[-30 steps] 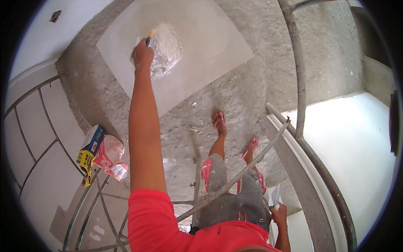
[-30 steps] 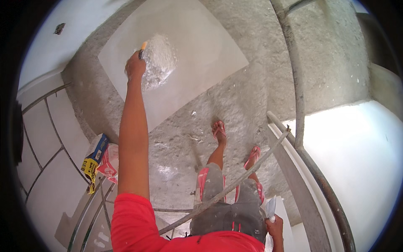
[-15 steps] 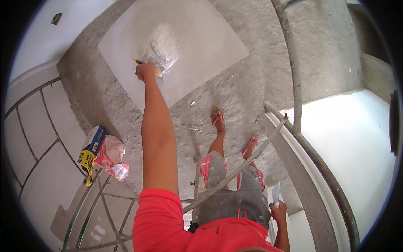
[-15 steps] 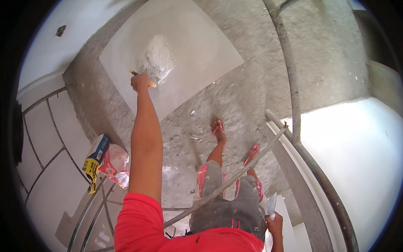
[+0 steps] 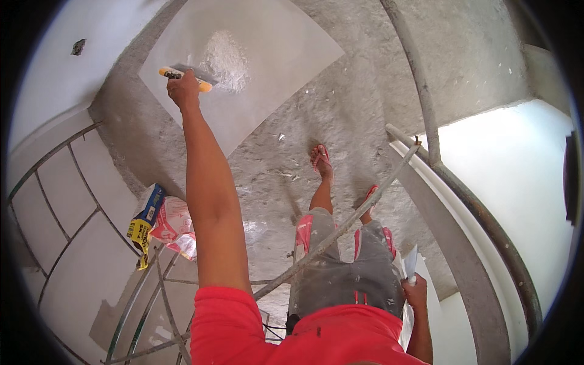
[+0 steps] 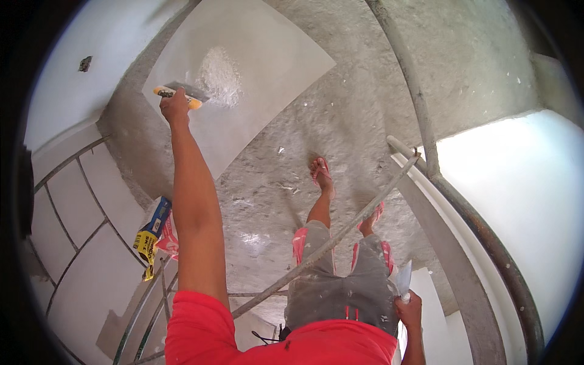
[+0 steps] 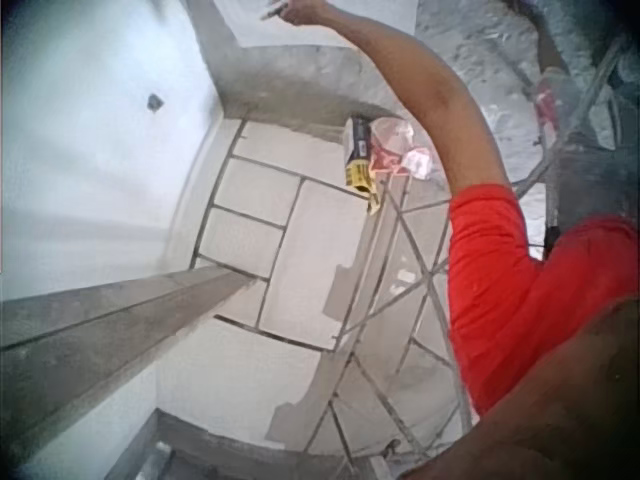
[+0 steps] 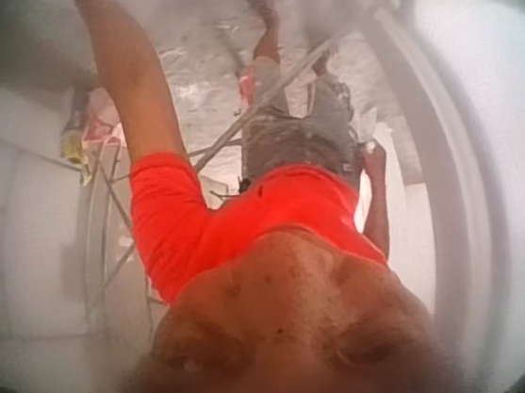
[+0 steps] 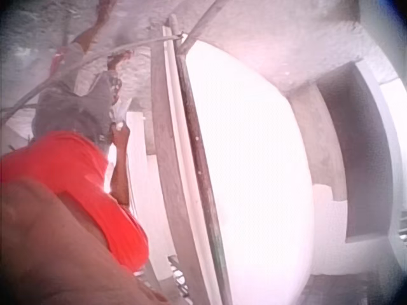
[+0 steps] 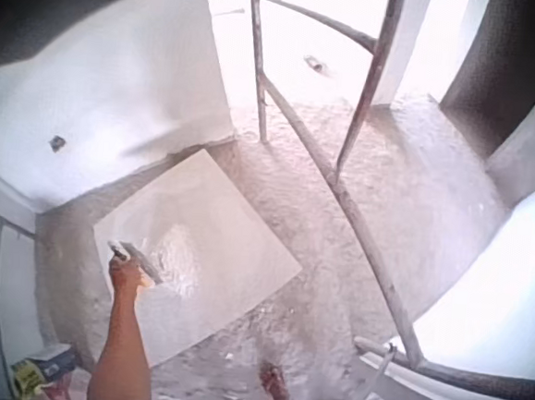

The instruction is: The person scoops plaster from a bag onto a hawk and spreads it onto a wall using a trowel. The person repeatedly returns to the bag to gather more plaster and continues applying it to the wall surface.

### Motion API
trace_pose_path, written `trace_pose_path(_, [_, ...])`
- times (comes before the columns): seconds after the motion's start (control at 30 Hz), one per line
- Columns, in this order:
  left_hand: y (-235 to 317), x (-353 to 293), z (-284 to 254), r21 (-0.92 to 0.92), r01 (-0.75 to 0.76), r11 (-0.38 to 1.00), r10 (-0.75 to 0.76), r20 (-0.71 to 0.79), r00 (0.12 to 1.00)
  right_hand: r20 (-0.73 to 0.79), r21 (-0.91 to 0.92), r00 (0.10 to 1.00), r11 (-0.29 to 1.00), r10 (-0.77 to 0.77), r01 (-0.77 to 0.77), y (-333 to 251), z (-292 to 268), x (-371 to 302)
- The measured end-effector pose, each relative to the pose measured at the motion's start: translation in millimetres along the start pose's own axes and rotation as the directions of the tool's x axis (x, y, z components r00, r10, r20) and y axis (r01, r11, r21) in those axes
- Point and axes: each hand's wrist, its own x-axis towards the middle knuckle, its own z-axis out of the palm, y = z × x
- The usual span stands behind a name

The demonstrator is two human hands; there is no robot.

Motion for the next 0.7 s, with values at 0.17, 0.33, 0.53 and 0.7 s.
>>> trace_pose_path(0.17, [48, -76, -31, -0.61, 0.241, 0.755, -0.221, 0.11, 0.969, 0.031, 0.047, 0.991, 0.991, -0.13, 0.128, 18, -11, 11])
trace_pose_path(0.33, [76, -163, -40, -0.752, 0.279, 0.598, -0.37, 0.049, 0.928, 0.113, 0.199, 0.982, 0.971, -0.154, 0.129, 19, -29, 7])
trace_pose_path(0.53, [70, -277, -49, -0.922, 0.255, 0.289, -0.256, 0.183, 0.949, 0.116, 0.48, 0.932, 0.841, -0.343, 0.25, 68, -42, 15])
trace_pose_path(0.7, [67, -455, -57, -0.879, 0.471, 0.079, -0.08, 0.465, 0.882, 0.175, 0.644, 0.87, 0.722, -0.46, 0.252, 84, -41, 19])
